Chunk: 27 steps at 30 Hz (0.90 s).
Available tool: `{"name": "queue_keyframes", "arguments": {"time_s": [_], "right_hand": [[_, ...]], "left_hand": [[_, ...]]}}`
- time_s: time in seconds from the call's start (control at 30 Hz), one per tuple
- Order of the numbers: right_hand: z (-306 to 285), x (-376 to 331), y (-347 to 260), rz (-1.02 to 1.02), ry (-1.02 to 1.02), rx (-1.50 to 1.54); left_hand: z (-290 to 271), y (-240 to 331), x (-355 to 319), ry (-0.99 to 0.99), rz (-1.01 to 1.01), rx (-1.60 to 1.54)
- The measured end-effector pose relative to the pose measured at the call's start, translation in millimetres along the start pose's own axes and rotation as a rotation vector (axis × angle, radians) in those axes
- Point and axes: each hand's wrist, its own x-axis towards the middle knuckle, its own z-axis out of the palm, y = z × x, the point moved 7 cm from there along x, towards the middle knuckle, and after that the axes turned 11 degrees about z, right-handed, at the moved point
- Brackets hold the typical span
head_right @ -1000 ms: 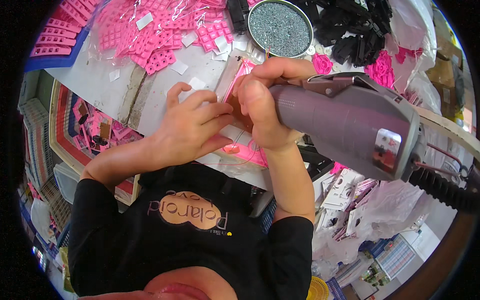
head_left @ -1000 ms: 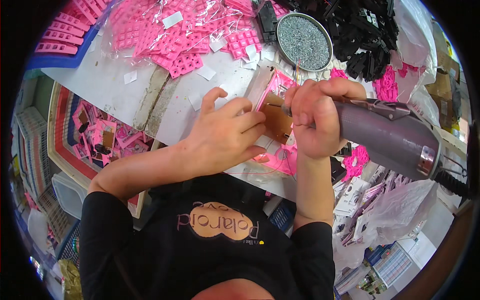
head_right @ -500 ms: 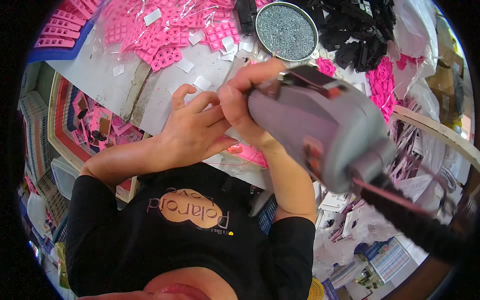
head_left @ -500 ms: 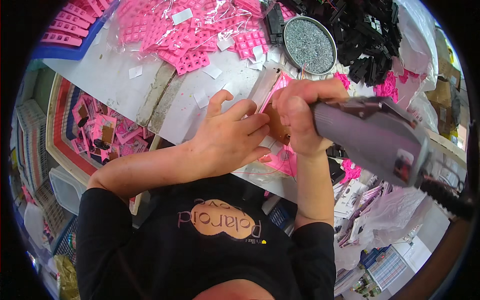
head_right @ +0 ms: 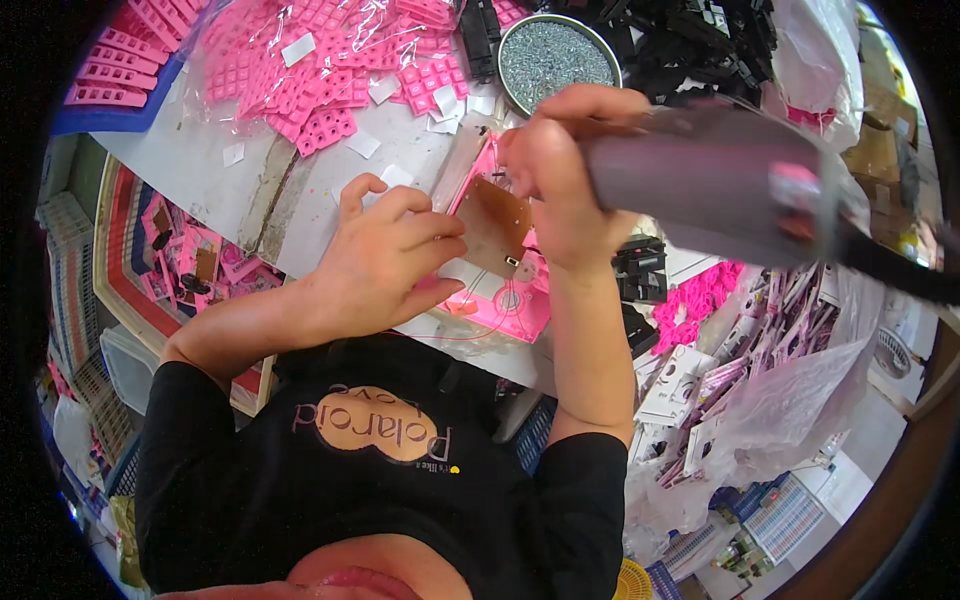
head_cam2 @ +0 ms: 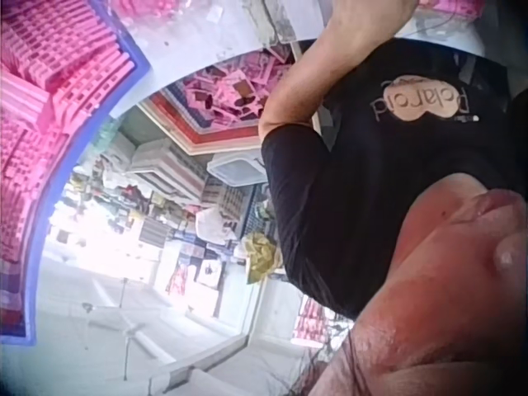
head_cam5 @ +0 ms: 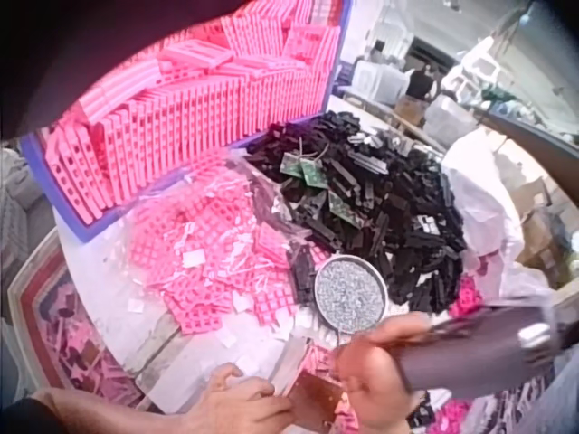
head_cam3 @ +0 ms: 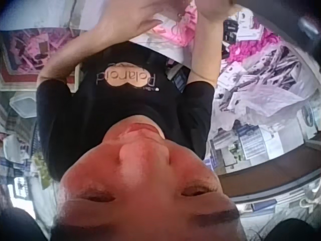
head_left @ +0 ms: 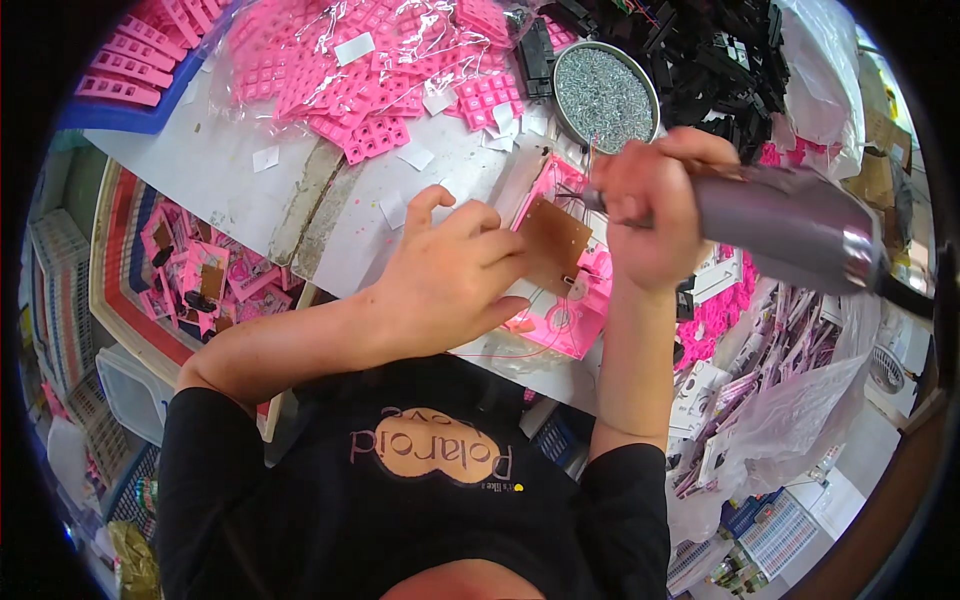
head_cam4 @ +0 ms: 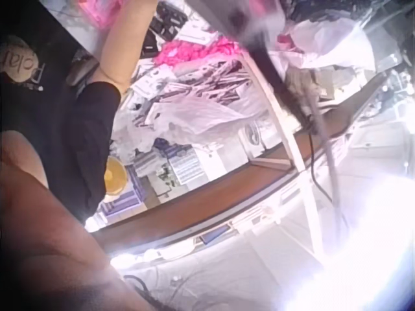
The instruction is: Assembling components into a pink toy bank using an electric screwdriver.
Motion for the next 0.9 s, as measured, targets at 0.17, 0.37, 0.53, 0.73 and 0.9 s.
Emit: {"name": "queue_keyframes", "arguments": {"time_s": [0.17,0.37,0.53,0.73,0.9], "right_hand": [[12,-9,-47,-0.073,-0.163,0.224],[11,-32,-61,-0.026,-0.144,0.17],[7,-48,-67,-0.04,-0.121,0.182],[8,-52,-75,-0.093,-0.171,0.194],[13,-63,-60,-0.027,-0.114,0.161]], "left_hand": [[-19,-22,24,0.254,-0.098,-0.151],[-19,-11,42,0.215,0.101,-0.219],[-20,3,47,0.179,0.129,-0.275],[-19,7,45,0.192,0.131,-0.254],[-14,12,43,0.181,0.167,-0.118]]}}
